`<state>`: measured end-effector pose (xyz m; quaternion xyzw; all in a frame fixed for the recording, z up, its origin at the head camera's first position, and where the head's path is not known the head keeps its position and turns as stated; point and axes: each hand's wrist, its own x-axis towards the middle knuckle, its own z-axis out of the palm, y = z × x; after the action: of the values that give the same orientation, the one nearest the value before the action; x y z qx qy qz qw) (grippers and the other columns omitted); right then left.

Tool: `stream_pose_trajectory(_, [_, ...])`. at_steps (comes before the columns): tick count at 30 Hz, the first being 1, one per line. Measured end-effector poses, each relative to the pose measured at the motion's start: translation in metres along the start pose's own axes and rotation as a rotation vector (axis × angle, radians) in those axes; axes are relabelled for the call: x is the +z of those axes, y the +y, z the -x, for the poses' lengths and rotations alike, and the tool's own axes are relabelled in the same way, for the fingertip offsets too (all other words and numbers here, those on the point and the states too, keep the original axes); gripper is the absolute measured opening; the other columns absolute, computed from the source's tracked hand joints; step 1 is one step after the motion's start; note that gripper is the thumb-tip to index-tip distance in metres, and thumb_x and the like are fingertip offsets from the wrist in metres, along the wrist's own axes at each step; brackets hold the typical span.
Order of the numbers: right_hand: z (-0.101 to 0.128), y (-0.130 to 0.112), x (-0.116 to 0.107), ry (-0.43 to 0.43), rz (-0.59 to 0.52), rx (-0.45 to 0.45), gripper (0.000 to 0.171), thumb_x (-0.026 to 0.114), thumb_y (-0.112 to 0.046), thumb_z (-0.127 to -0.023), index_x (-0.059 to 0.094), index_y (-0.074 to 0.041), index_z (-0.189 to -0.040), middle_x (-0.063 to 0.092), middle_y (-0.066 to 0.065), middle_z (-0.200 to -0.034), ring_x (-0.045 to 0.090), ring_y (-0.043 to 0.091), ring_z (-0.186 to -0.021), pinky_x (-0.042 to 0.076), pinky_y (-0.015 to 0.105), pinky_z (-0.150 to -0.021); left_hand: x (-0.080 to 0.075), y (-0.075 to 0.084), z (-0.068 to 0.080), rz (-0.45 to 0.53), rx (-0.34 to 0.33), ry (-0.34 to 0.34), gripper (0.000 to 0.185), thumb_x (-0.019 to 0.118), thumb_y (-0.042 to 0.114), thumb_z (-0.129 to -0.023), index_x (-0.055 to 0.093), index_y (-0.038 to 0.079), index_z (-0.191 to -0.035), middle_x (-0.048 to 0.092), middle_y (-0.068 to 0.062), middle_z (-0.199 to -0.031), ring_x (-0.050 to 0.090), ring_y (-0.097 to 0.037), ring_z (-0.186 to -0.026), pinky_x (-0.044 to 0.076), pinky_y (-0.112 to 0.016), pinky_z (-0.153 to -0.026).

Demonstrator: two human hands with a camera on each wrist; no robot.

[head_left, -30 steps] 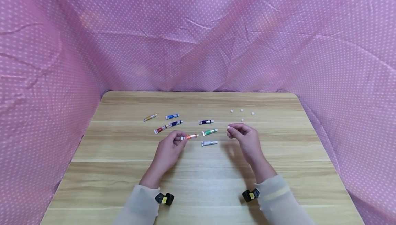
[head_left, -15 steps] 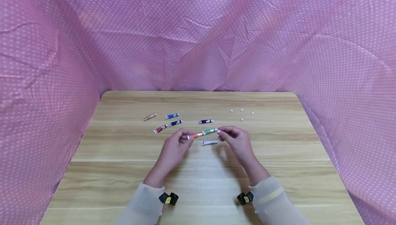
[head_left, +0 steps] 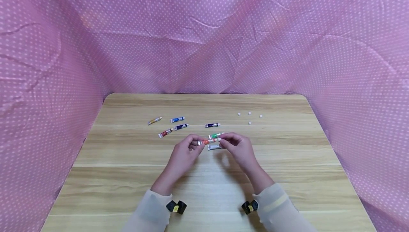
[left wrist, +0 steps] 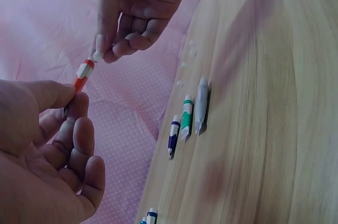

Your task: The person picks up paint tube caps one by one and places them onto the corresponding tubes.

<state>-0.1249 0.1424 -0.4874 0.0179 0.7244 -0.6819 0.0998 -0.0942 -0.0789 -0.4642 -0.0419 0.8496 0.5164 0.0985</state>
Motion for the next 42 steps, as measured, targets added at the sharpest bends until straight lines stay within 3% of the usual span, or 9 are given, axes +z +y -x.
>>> stream_pose_trajectory(8, [0.0036, -0.0032, 0.0019, -0.019, 0.036, 0.011, 0.019, 0.078, -0.006, -0.098, 0.08, -0.008, -0.118, 0.079, 0.01, -0.116, 0.076, 0.017, -0.097, 0.064, 0.024, -0.087, 0.0009, 0.0016, 0.0019, -0.018, 0.02, -0.009, 0.019, 0.07, 0.028, -0.107, 0.071, 0.026, -0.126, 0.072, 0.005, -0.11, 0.065, -0.016, -0.098, 0.057, -0.03, -0.083])
stream_pose_trajectory(14, [0.0044, -0.0029, 0.003, -0.027, 0.04, -0.005, 0.019, 0.079, -0.007, -0.099, 0.08, -0.005, -0.117, 0.08, 0.009, -0.113, 0.076, 0.017, -0.093, 0.064, 0.025, -0.085, 0.0013, 0.0019, 0.0017, -0.03, 0.024, -0.004, 0.018, 0.07, 0.028, -0.108, 0.071, 0.025, -0.126, 0.073, 0.004, -0.111, 0.065, -0.015, -0.099, 0.056, -0.028, -0.084])
stream_pose_trajectory(21, [0.0039, -0.0006, 0.0026, -0.029, 0.056, 0.002, 0.018, 0.079, -0.013, -0.099, 0.08, -0.006, -0.116, 0.081, 0.006, -0.109, 0.075, 0.015, -0.09, 0.064, 0.025, -0.084, 0.0019, 0.0032, 0.0019, -0.026, 0.043, 0.003, 0.019, 0.071, 0.026, -0.107, 0.071, 0.024, -0.125, 0.073, 0.004, -0.11, 0.066, -0.015, -0.101, 0.058, -0.035, -0.091])
stream_pose_trajectory(28, [0.0028, -0.0015, 0.004, -0.056, 0.089, 0.03, 0.019, 0.07, -0.018, -0.106, 0.077, -0.001, -0.114, 0.076, 0.014, -0.105, 0.07, 0.017, -0.089, 0.062, 0.026, -0.083, 0.0044, 0.0036, 0.0027, -0.027, 0.044, 0.007, 0.019, 0.073, 0.025, -0.105, 0.072, 0.026, -0.124, 0.073, 0.006, -0.108, 0.066, -0.014, -0.1, 0.058, -0.033, -0.087])
stream_pose_trajectory(38, [0.006, -0.0021, 0.008, -0.057, 0.172, 0.044, 0.044, 0.052, -0.031, -0.116, 0.067, -0.004, -0.084, 0.061, 0.002, -0.076, 0.054, 0.016, -0.071, 0.049, 0.027, -0.066, 0.0088, 0.0033, 0.0015, -0.016, 0.069, -0.019, 0.018, 0.073, 0.023, -0.106, 0.071, 0.025, -0.124, 0.073, 0.004, -0.109, 0.065, -0.015, -0.099, 0.056, -0.029, -0.083])
stream_pose_trajectory(42, [0.0064, -0.0004, 0.0068, -0.072, 0.177, 0.048, 0.053, 0.044, -0.037, -0.118, 0.065, -0.001, -0.086, 0.06, 0.002, -0.076, 0.053, 0.017, -0.072, 0.047, 0.027, -0.067, 0.0101, 0.0042, 0.0009, -0.02, 0.058, -0.02, 0.018, 0.072, 0.025, -0.106, 0.071, 0.025, -0.124, 0.072, 0.003, -0.109, 0.064, -0.016, -0.099, 0.055, -0.031, -0.083])
